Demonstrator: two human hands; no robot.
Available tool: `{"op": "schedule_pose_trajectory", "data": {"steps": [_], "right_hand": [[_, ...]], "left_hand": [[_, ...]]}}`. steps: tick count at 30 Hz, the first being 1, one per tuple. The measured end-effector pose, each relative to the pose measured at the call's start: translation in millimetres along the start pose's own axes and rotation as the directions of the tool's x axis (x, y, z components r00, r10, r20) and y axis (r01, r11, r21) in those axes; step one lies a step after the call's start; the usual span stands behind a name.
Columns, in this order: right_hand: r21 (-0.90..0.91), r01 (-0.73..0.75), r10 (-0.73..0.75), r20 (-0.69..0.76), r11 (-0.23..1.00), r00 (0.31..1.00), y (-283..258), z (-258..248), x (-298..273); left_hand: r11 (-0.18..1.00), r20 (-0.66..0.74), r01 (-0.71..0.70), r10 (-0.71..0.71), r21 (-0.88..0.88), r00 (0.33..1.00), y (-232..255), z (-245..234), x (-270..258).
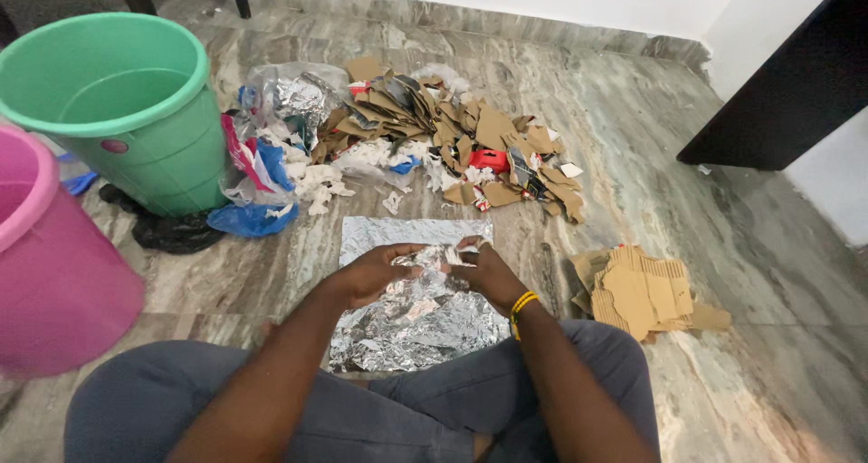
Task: The person sits on the floor and sorts mixed recyclable materials, including cardboard, plastic bags, and aluminum foil. They pick up items one by one, separate them by type, and place them into piles or containers.
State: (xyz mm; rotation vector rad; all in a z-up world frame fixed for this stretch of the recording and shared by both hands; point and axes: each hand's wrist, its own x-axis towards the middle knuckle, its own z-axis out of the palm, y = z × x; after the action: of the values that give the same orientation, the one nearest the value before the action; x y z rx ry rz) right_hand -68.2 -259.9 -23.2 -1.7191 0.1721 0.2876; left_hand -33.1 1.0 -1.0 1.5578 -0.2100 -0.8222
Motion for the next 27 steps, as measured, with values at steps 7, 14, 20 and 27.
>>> {"op": "schedule_pose_trajectory", "data": {"steps": [7,14,20,27], "right_hand": [[-0.391,0.408,-0.391,0.126,0.825,0.912,38.9,-15.2,30.8],[-0.657,0.271,-0.250,0.128,0.703,0.960,48.4,2.8,37.6],[-0.877,0.263,-0.324,0.132,0.402,0.937,47.3,12.5,33.3],[-0.889,0.318,-0.337,0.204,0.330,0.919,37.0,33.9,22.1]], "left_hand": [[0.920,-0.297,0.025,0.100,0.390,0.950,-63.7,-36.8,48.2],[0.615,-0.189,-0.074,0.352,0.785,0.917,-91.8,-32.8,42.6],[0.209,-0.062,-0.038,0.455,0.977,0.888,-67.1,25.8,33.4],[0.233,-0.114,0.054,0.253,0.971,0.961,-70.1,41.0,22.9]]}}
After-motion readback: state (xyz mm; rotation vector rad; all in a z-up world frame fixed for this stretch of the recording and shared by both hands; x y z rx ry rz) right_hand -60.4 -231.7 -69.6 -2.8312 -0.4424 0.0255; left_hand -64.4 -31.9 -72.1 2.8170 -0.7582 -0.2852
